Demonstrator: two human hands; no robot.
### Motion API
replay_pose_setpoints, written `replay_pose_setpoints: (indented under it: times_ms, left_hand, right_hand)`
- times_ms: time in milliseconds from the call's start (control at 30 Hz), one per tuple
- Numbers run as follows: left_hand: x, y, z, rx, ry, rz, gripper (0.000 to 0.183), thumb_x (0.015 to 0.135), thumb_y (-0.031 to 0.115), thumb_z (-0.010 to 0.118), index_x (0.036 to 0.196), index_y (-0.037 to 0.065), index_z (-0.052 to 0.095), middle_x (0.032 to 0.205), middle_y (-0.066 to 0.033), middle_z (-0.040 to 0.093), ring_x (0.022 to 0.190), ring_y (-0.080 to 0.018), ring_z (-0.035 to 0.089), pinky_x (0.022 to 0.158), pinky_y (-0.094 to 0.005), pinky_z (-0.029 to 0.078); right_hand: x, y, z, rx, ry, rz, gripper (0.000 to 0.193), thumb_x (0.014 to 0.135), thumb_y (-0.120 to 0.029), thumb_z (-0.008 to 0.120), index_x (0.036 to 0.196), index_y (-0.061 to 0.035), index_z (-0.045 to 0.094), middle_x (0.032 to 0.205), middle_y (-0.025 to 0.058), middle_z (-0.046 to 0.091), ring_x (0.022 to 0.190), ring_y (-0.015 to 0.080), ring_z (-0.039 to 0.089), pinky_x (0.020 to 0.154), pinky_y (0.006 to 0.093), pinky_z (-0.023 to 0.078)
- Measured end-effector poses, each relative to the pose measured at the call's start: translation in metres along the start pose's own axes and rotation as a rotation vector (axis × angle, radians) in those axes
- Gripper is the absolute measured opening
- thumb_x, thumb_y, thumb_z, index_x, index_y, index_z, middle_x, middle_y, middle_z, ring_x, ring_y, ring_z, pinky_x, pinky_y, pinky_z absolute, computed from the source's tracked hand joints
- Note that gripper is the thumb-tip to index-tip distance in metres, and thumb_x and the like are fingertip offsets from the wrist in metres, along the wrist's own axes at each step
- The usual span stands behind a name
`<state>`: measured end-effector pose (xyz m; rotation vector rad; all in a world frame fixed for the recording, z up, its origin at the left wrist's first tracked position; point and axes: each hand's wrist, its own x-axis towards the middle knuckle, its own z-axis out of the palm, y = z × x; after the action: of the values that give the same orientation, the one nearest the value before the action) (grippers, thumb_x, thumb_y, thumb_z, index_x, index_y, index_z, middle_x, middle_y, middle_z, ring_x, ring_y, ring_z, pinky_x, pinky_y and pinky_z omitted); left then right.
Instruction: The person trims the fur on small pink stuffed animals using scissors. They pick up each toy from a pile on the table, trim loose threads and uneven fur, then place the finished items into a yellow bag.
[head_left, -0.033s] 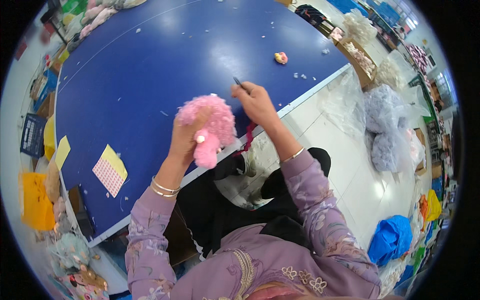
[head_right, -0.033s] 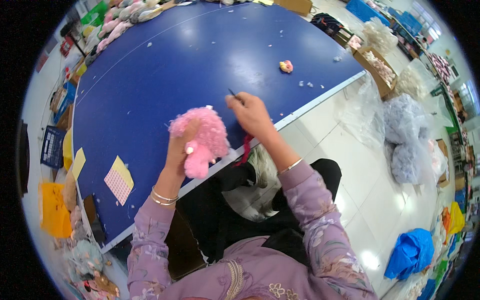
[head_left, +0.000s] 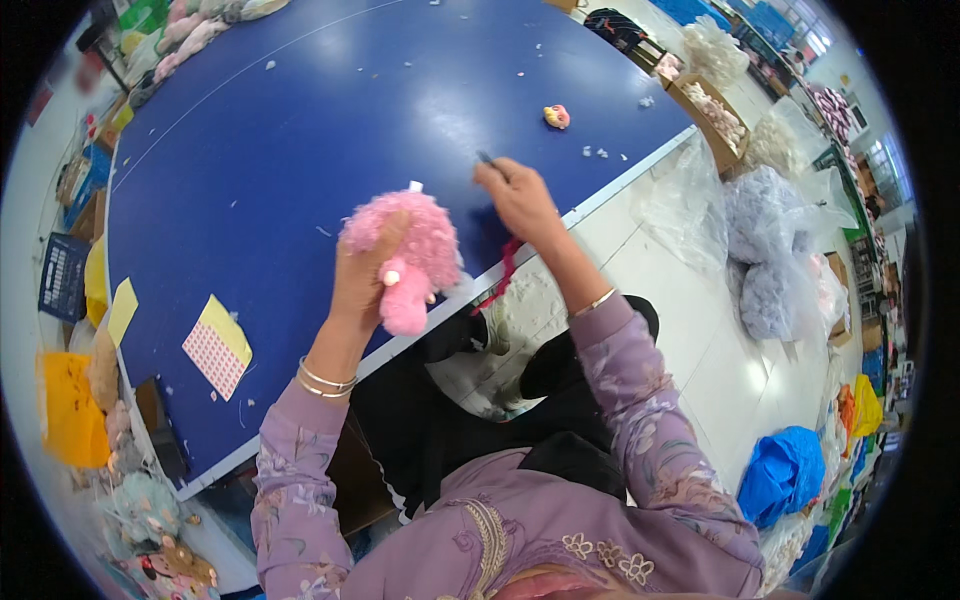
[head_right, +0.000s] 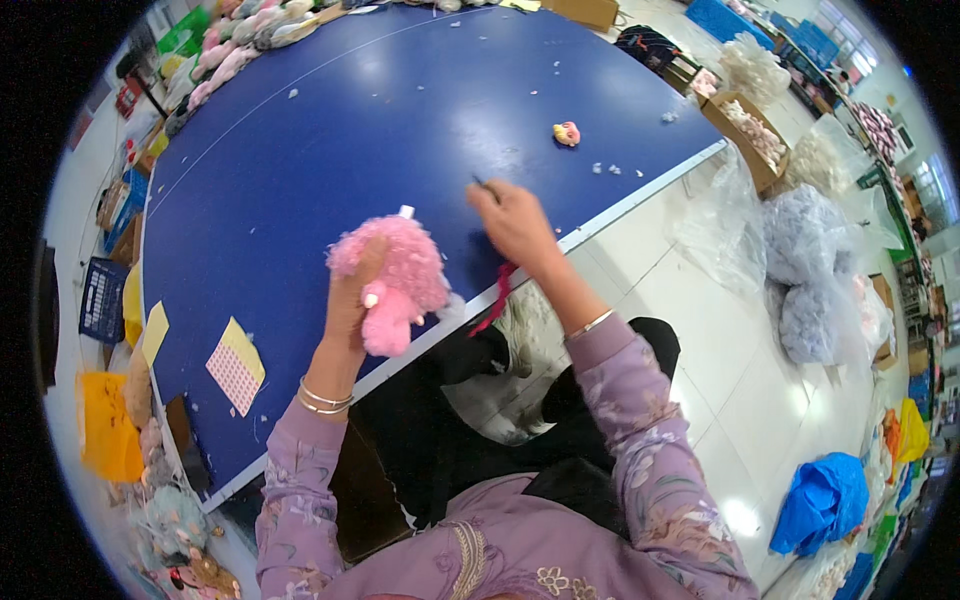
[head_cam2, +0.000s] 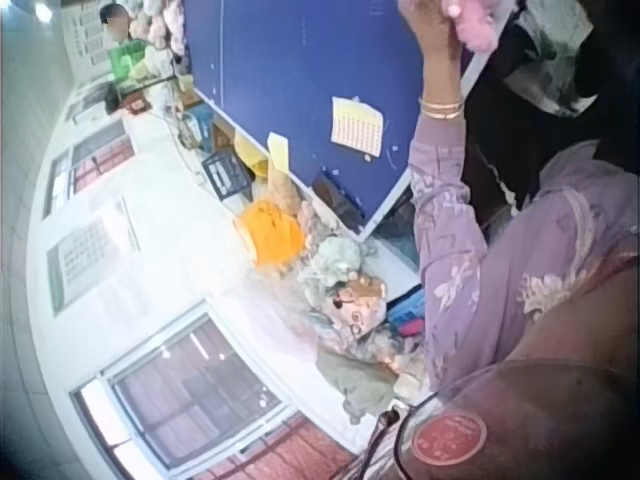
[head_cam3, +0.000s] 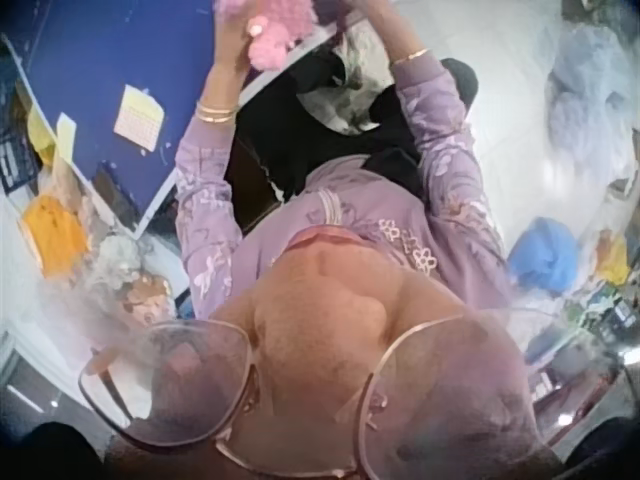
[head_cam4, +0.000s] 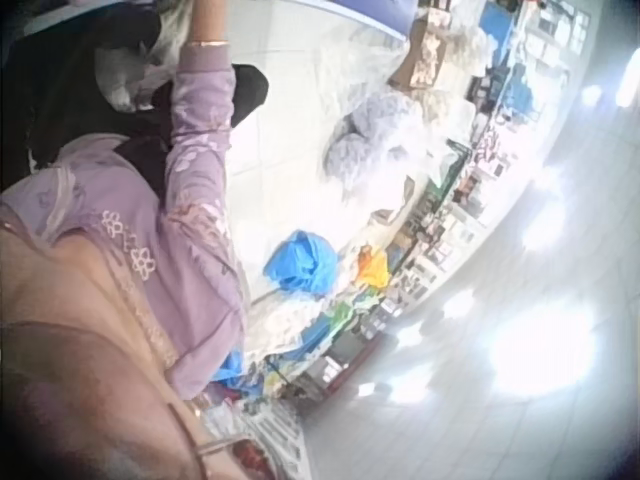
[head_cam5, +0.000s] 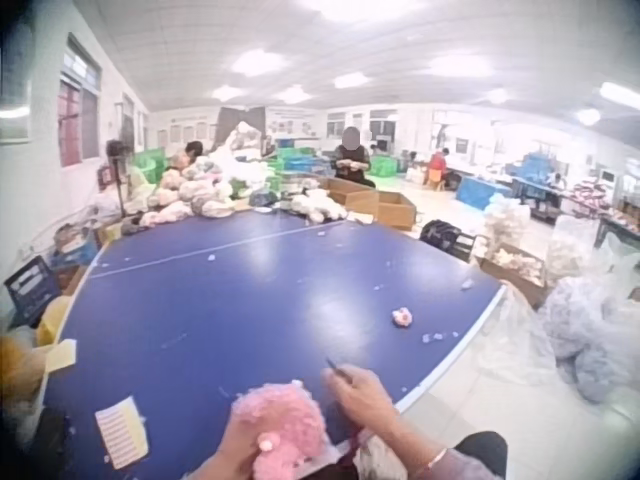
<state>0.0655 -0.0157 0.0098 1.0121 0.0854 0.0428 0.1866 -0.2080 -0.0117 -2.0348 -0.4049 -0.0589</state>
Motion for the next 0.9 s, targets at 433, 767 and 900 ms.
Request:
replay_pose_setpoints:
  times_ms: [433,767,900]
  left_hand:
    - [0.014,-0.008,-0.008,-0.026,0.16,0.054,0.032,0.09,0.024,0.065,0.107,-0.002,0.058,0.089,-0.0128,0.065,0.069,-0.0218,0.067,0.053,-0.038,0.059]
    - [0.016,-0.019,-0.024,-0.06,0.131,0.135,0.038,0.091,0.034,0.06,0.107,0.0,0.058,0.097,-0.0075,0.063,0.081,-0.0153,0.063,0.067,-0.0322,0.056]
    - [0.012,-0.005,-0.013,-0.142,0.077,0.062,0.033,0.091,0.028,0.06,0.108,0.0,0.06,0.095,-0.009,0.066,0.076,-0.0169,0.065,0.064,-0.0336,0.058]
  right_hand:
    - [0.097,0.075,-0.101,-0.443,0.233,-0.22,0.029,0.087,-0.014,0.055,0.112,-0.0009,0.062,0.115,0.021,0.056,0.101,0.0367,0.059,0.091,0.0416,0.047]
    - [0.118,0.08,-0.126,-0.653,-0.239,0.069,0.02,0.082,-0.012,0.055,0.095,-0.0001,0.064,0.081,0.0172,0.066,0.068,0.0318,0.065,0.062,0.0375,0.052]
    - [0.079,0.015,-0.1,-0.122,-0.095,0.18,0.02,0.088,-0.019,0.058,0.096,-0.0016,0.061,0.071,0.009,0.064,0.056,0.0149,0.061,0.048,0.0273,0.046]
